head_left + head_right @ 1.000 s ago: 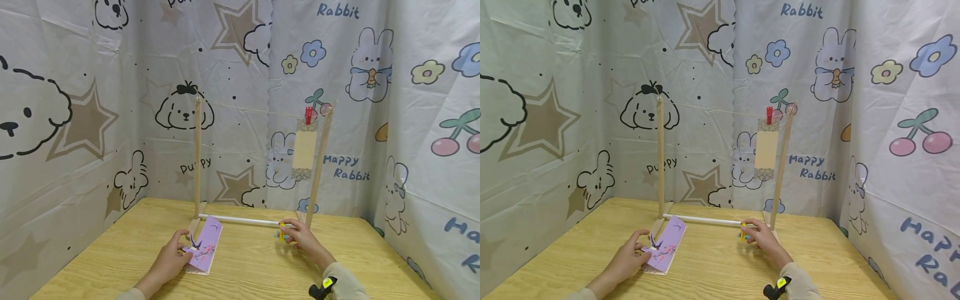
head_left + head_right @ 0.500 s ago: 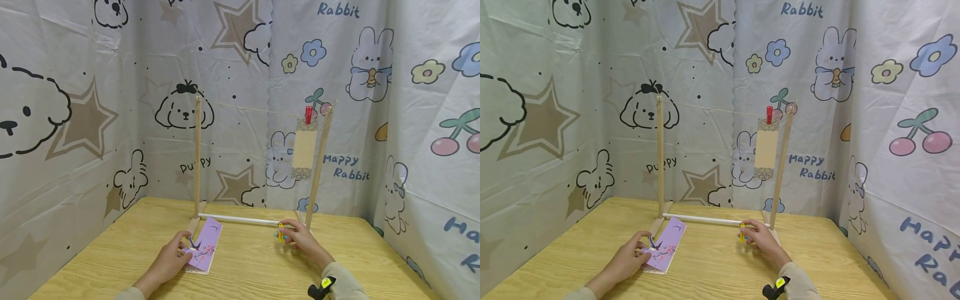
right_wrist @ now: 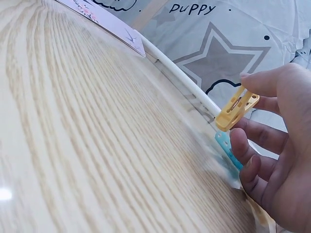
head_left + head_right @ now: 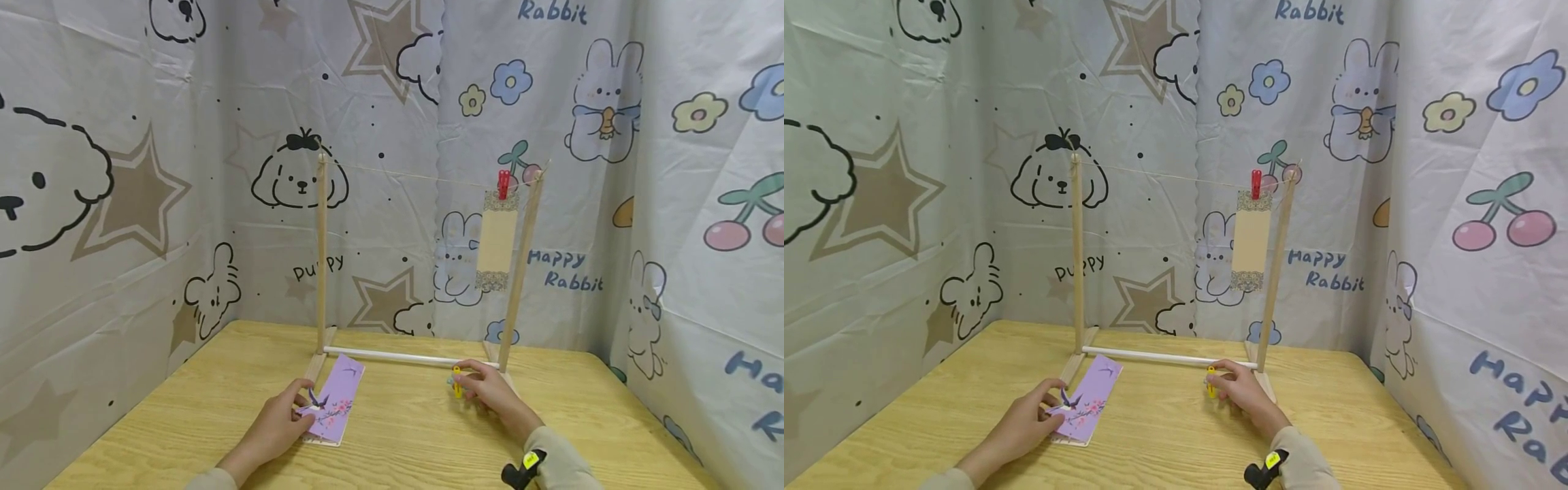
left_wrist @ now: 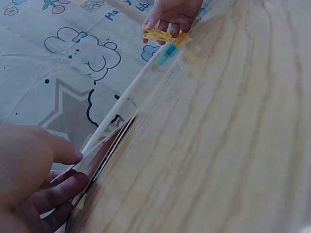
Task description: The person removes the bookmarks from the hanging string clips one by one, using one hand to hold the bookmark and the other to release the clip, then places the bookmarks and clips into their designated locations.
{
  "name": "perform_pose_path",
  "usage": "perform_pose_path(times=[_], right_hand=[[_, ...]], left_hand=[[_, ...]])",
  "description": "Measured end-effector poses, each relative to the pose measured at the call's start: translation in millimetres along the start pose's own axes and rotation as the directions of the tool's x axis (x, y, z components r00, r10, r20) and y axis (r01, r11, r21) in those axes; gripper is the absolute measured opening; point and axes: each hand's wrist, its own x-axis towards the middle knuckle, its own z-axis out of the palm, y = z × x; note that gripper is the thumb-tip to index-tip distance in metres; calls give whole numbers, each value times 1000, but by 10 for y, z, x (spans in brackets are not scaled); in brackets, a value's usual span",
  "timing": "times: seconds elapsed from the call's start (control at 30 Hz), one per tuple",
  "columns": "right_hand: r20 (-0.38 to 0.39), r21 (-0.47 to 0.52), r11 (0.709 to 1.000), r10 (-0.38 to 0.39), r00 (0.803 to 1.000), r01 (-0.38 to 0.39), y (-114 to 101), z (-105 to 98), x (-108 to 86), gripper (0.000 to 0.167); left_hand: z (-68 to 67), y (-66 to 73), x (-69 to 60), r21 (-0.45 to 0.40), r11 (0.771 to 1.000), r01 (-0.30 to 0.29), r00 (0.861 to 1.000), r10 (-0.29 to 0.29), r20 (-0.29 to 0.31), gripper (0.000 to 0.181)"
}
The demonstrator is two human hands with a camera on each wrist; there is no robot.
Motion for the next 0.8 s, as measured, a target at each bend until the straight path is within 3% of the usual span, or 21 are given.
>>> perform_pose_path(times=[0.23, 0.6, 0.8], right_hand=[[-16, -64, 998, 3, 1000, -4, 17, 9, -13, 46], [-3, -114, 993, 7, 1000, -7, 27, 21, -28, 44], [-18, -157, 987, -21, 1000, 17, 44, 25, -24, 45]], left_hand=[[-7, -6, 1, 27, 999, -31, 1000, 31, 1, 48], [2, -16, -14, 49, 998, 29, 1000, -29, 3, 51], [6, -15, 8, 45, 998, 34, 999, -34, 5, 51]])
